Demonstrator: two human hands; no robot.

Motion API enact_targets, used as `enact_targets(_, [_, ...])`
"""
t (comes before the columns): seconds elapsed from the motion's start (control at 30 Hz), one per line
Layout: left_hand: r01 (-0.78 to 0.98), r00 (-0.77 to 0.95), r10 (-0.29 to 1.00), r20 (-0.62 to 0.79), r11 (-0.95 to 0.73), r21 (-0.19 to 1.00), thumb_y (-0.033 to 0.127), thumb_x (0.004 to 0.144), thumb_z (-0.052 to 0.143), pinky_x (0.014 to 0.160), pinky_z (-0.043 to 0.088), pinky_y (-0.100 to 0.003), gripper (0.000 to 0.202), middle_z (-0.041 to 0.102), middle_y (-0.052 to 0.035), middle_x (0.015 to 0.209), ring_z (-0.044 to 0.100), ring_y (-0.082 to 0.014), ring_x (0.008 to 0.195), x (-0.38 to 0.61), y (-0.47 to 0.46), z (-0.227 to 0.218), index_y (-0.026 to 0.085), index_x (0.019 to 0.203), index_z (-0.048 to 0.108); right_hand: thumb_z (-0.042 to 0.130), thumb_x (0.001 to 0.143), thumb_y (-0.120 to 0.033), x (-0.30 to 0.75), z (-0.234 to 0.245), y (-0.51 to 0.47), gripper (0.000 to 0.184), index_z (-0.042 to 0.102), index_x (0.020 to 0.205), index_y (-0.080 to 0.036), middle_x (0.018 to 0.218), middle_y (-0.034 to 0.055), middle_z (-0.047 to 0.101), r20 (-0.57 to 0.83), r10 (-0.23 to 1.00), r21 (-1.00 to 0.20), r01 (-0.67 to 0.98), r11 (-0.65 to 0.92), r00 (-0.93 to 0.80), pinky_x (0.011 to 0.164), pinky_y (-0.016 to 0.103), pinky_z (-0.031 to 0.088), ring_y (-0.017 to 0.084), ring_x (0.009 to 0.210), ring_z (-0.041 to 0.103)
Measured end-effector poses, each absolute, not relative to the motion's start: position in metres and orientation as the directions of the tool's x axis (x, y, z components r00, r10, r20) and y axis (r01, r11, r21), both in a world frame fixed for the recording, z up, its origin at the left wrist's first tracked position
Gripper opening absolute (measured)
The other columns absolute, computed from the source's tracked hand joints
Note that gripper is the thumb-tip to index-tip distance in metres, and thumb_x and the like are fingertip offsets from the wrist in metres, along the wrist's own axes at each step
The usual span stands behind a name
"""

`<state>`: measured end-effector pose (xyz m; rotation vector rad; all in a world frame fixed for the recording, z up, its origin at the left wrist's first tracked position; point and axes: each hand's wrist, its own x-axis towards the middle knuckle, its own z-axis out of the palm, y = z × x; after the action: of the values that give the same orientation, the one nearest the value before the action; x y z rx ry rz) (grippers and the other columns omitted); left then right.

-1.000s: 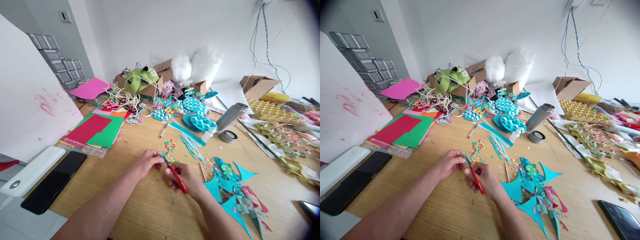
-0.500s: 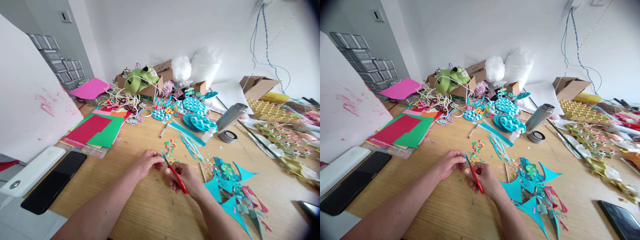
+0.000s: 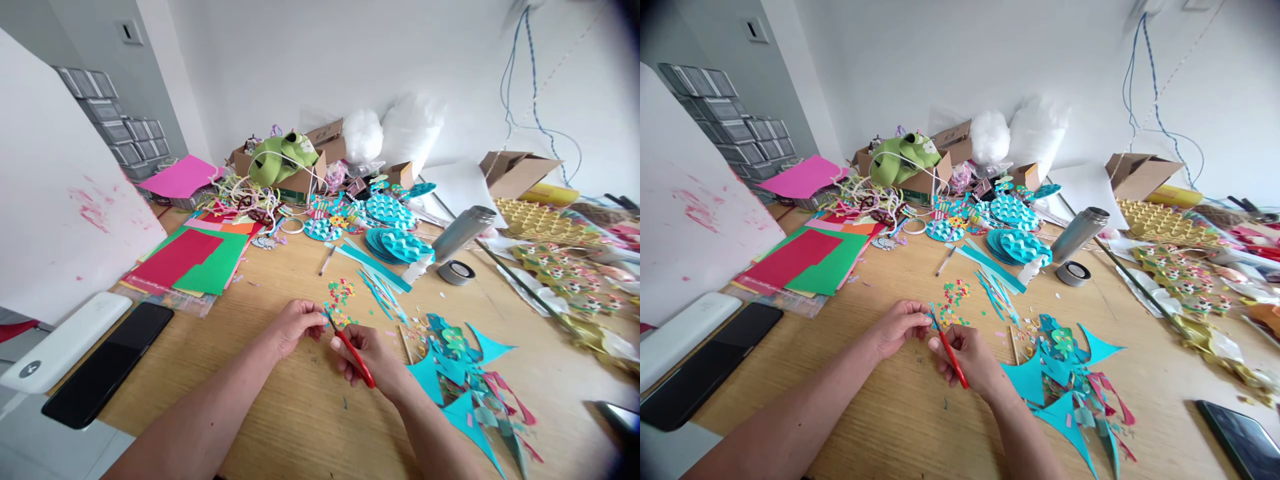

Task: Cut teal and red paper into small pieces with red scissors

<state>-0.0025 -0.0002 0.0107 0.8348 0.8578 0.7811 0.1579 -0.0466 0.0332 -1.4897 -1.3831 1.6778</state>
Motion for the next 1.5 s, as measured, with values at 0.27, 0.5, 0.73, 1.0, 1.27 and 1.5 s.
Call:
enact_targets(0.27, [-0.275,0.432,0.849,-0.304,0.445,0.852,0.021,0.059,0.066,0.05,0.036,-0.021,0.013,0.054,0.0025,0.054,0.047,-0.0069,0.047,-0.0026,0.0003,0.0129,0.013,0.062,0.057,0.066,0.064,-0.053,0.1577,0.0337,-0.0457,0.042,0.043,0.065,-0.018,0.045,-0.0059,0.056,-0.438,0.861,-0.89,0.257,-0.376,-0.258,0.032,0.016,0.038,0.008,0.035,0.051])
enact_targets(0.5, [-0.267,0.435,0.841,-0.322,0.462,0.846,0.023,0.056,0.07,0.051,0.037,-0.022,0.019,0.055,0.0024,0.055,0.048,-0.0076,0.048,-0.0021,-0.0003,0.0124,0.013,0.065,0.058,0.065,0.064,-0.056,0.1577,0.0335,-0.0451,0.043,0.044,0.065,-0.018,0.044,-0.0057,0.055,-0.436,0.864,-0.891,0.258,-0.375,-0.252,0.032,0.017,0.039,0.008,0.034,0.051])
enact_targets(0.73, [-0.251,0.418,0.844,-0.336,0.463,0.85,0.022,0.056,0.07,0.051,0.038,-0.023,0.018,0.056,0.0026,0.055,0.048,-0.0078,0.048,-0.0018,-0.0007,0.0138,0.013,0.066,0.058,0.064,0.063,-0.059,0.1574,0.0341,-0.0458,0.045,0.044,0.065,-0.019,0.047,-0.0053,0.055,-0.426,0.865,-0.895,0.262,-0.361,-0.264,0.034,0.018,0.04,0.009,0.037,0.052])
enact_targets(1.0, [-0.257,0.422,0.842,-0.335,0.465,0.847,0.021,0.056,0.069,0.05,0.037,-0.023,0.017,0.056,0.0019,0.054,0.049,-0.0083,0.048,-0.0021,-0.0003,0.0131,0.013,0.067,0.058,0.065,0.063,-0.057,0.1578,0.0357,-0.0461,0.044,0.043,0.065,-0.019,0.046,-0.0061,0.055,-0.437,0.861,-0.888,0.278,-0.366,-0.26,0.033,0.017,0.039,0.008,0.035,0.051])
enact_targets(1.27, [-0.258,0.417,0.849,-0.325,0.454,0.853,0.024,0.057,0.069,0.051,0.037,-0.022,0.018,0.056,0.0016,0.056,0.048,-0.0077,0.048,-0.0023,-0.0008,0.0152,0.013,0.066,0.059,0.065,0.062,-0.058,0.1576,0.0344,-0.045,0.045,0.043,0.065,-0.019,0.044,-0.0059,0.054,-0.446,0.861,-0.883,0.276,-0.379,-0.245,0.031,0.017,0.037,0.009,0.034,0.051])
enact_targets(1.5, [-0.258,0.41,0.848,-0.337,0.462,0.849,0.024,0.055,0.073,0.052,0.037,-0.023,0.021,0.057,0.0019,0.055,0.047,-0.0075,0.047,-0.0019,-0.0005,0.013,0.012,0.068,0.06,0.065,0.061,-0.058,0.157,0.0345,-0.045,0.045,0.044,0.064,-0.019,0.045,-0.0057,0.054,-0.434,0.866,-0.891,0.264,-0.371,-0.248,0.032,0.018,0.039,0.009,0.034,0.051])
